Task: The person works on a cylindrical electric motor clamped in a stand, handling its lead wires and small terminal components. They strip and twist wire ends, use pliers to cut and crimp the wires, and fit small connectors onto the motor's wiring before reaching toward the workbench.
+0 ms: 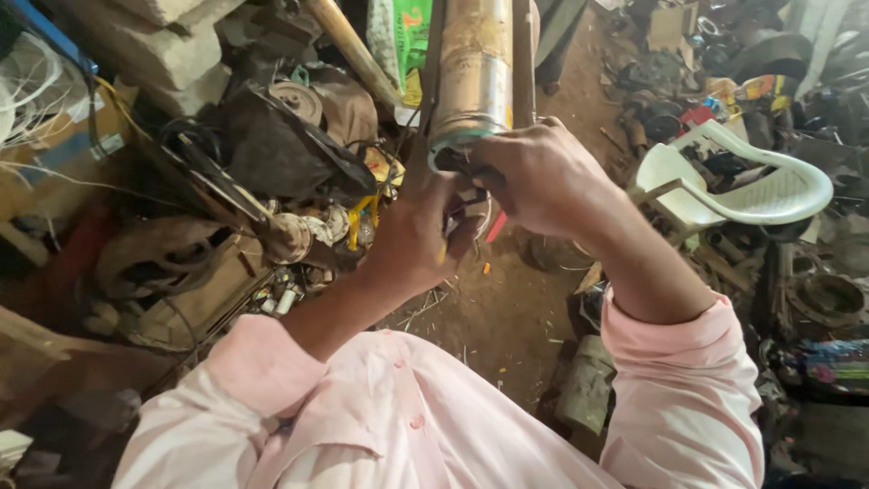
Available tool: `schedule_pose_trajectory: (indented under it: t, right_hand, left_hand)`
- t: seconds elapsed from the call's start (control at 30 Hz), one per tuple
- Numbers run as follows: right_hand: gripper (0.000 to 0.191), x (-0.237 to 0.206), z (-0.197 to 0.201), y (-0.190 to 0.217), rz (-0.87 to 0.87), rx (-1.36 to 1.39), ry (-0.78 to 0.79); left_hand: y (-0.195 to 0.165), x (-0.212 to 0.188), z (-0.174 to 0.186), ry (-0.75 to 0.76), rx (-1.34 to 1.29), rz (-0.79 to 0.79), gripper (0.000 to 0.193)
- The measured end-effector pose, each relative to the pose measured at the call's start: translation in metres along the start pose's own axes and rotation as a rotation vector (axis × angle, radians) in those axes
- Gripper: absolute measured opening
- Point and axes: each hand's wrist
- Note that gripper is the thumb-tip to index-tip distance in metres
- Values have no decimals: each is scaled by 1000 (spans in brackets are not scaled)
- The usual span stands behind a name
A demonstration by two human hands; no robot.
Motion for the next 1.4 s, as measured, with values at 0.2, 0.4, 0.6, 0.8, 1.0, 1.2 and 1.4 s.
schedule_pose_trajectory:
  t: [0.2, 0.4, 0.6, 0.8, 1.0, 1.2, 1.4]
  right_hand:
    - [11, 8, 4, 6, -26, 78, 73]
    - [27, -24, 14, 9, 225, 107, -99]
    - [30, -42, -21, -4, 514, -369, -340]
    - [16, -55, -44, -13, 635, -585, -473]
    - [14, -61, -44, 13, 562, -402, -495]
    - [7, -27, -12, -1, 193, -38, -225]
    - [14, 3, -3, -8, 29, 99, 11]
  left_hand:
    - [10, -6, -4, 94, 109, -2, 27]
    - [32, 17, -10, 325, -306, 216, 14]
    - [48, 31, -4, 556, -781, 593, 18]
    - [34, 28, -6, 349, -383, 258, 15]
    - [15, 18, -8, 229, -149, 266, 14]
    - [11, 4, 0, 131, 17, -40, 19]
    - [10, 2, 0, 101, 136, -95, 18]
Point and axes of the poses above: each hand's wrist, its own x-axis towards the middle knuckle, its own z-axis out of the back of the hand, y = z × x, and after that the axes turned 11 degrees about x, right-handed
